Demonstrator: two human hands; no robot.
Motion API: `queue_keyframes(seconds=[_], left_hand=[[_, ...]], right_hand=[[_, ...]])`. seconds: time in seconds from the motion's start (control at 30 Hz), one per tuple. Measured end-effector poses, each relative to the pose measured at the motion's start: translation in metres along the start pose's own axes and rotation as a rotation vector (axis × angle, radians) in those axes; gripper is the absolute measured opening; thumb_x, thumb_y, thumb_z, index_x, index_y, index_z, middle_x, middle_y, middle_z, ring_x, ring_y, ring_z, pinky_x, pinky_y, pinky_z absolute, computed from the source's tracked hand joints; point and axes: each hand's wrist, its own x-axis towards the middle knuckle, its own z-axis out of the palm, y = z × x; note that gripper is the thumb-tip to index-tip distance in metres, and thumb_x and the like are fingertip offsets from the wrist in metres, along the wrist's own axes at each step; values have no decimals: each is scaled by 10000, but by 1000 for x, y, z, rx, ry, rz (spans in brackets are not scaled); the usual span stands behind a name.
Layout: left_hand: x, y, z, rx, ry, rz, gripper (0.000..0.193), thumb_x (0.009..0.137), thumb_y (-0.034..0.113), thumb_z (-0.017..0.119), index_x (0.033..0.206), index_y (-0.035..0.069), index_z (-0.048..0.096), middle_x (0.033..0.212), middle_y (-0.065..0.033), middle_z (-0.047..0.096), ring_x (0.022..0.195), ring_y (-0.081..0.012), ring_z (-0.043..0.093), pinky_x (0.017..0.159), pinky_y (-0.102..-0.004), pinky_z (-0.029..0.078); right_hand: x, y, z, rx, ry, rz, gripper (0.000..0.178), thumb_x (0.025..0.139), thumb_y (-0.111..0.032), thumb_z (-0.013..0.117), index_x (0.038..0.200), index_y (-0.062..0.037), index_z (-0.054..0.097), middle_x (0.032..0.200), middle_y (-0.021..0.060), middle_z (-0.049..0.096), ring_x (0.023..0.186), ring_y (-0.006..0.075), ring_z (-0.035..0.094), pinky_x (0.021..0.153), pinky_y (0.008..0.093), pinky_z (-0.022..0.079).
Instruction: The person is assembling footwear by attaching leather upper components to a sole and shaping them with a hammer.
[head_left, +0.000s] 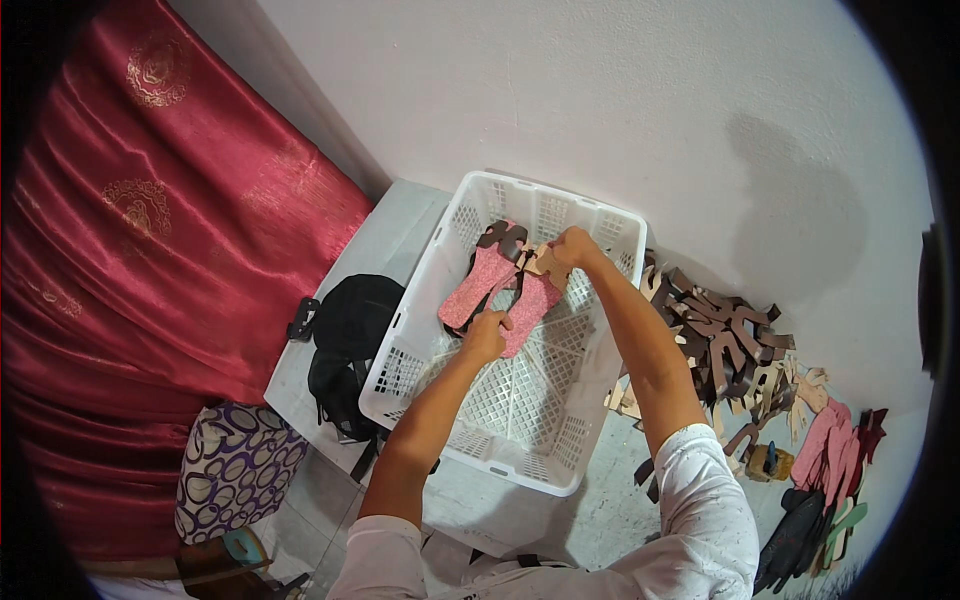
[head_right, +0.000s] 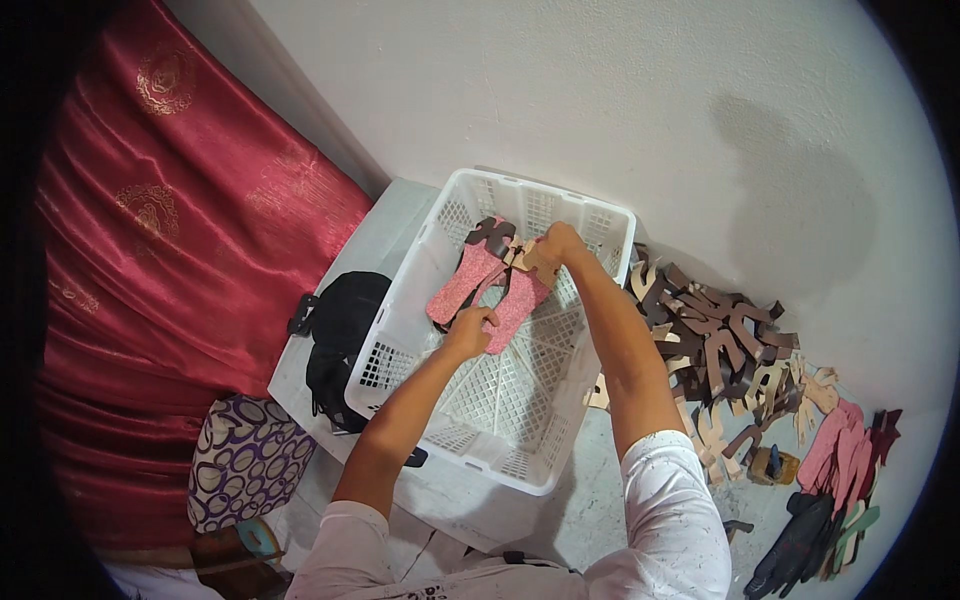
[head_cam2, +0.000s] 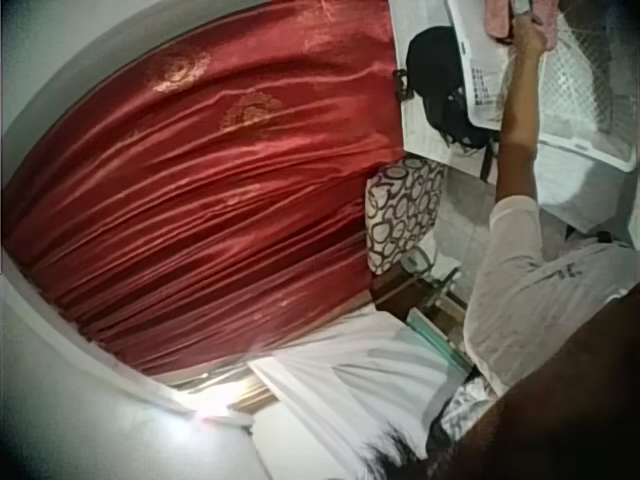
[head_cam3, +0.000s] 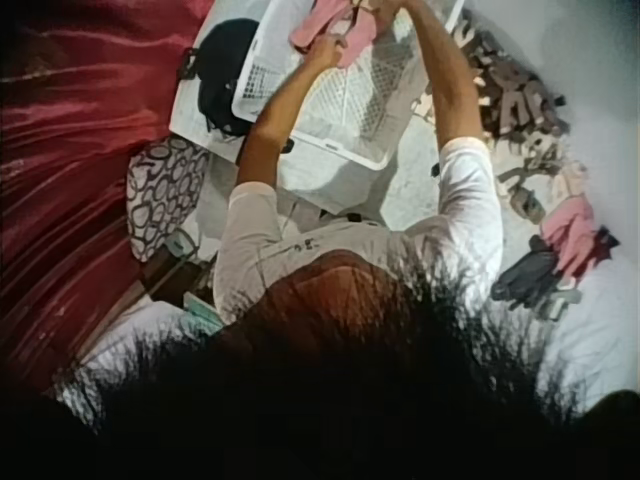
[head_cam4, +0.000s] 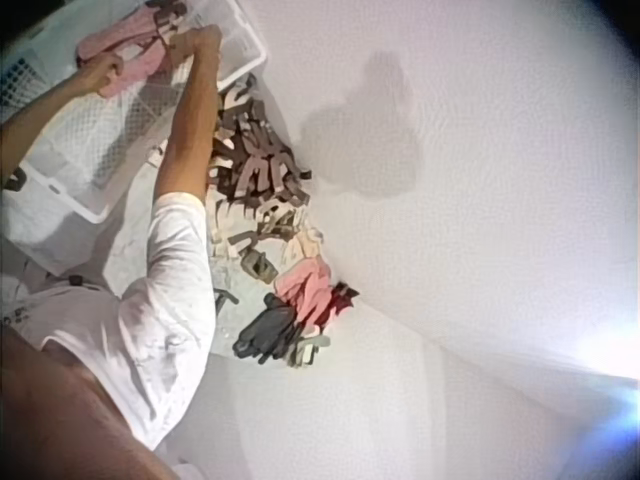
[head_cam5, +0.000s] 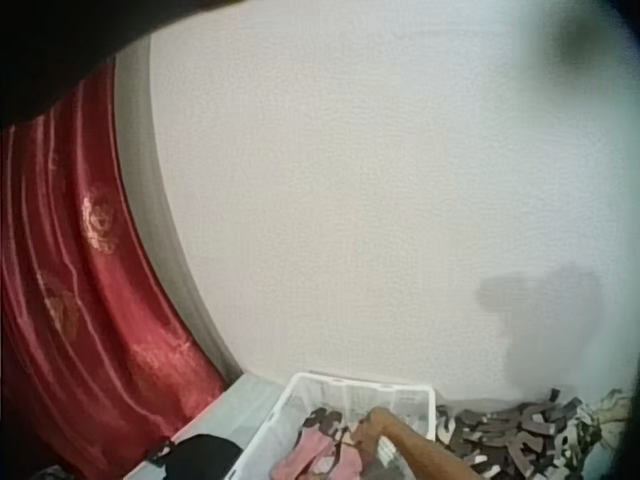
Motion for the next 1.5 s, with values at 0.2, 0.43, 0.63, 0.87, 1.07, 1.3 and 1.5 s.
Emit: queue_keyframes(seconds=[0.2, 0.43, 0.63, 0.87, 1.07, 1.3, 1.5], left_hand=[[1, 12, -3, 26, -32, 11, 268, 653, -90, 624, 888, 35, 658, 960, -201, 612, 944, -358, 601, 834, -407, 484], [-5, 12, -6, 109, -22, 1, 235, 679, -41, 658, 900, 38, 661, 978, -192, 615, 948, -349, 601, 836, -412, 484], [-10, 28, 5, 474, 90, 198, 159, 741, 27, 599, 863, 53, 698, 989, -127, 606, 950, -311, 593, 749, -445, 510], [-12, 19, 0, 614, 61, 307, 174, 714, 2, 591, 857, 31, 685, 929, -107, 622, 881, -291, 602, 705, -410, 520], [-1, 26, 5, 471, -32, 266, 173, 680, -41, 590, 823, 10, 671, 913, -151, 623, 826, -331, 636, 697, -426, 519], [-7, 23, -8, 406, -182, 227, 230, 649, -37, 622, 873, -5, 660, 1001, -163, 601, 915, -335, 616, 770, -426, 513], [-19, 22, -7, 534, -333, 187, 328, 659, 42, 678, 975, -24, 626, 1146, -140, 536, 1028, -302, 572, 821, -424, 516]], right_hand=[[6, 10, 2, -72, 61, 19, 292, 674, -155, 567, 861, 25, 700, 867, 264, 654, 847, 390, 653, 783, 400, 522], [1, 3, 9, -45, 66, -16, 338, 713, -243, 628, 813, 76, 679, 884, 301, 634, 872, 421, 637, 751, 419, 530], [12, 25, 21, -115, -3, -92, 322, 701, -235, 635, 822, 59, 686, 880, 271, 648, 868, 414, 641, 751, 412, 529], [3, 1, 27, -501, -98, -149, 306, 702, -245, 616, 881, -15, 707, 857, 205, 674, 825, 368, 654, 724, 397, 525], [13, 21, 14, -489, -223, 6, 325, 673, -224, 655, 955, -76, 720, 1004, 159, 684, 897, 336, 661, 750, 405, 519], [4, 20, 31, -226, -219, 167, 397, 707, -180, 609, 1089, -91, 675, 1083, 150, 667, 1012, 316, 643, 839, 419, 513], [-4, 14, 37, -249, -169, 162, 376, 713, -172, 600, 1071, -92, 684, 1094, 155, 662, 1027, 336, 633, 828, 427, 513]])
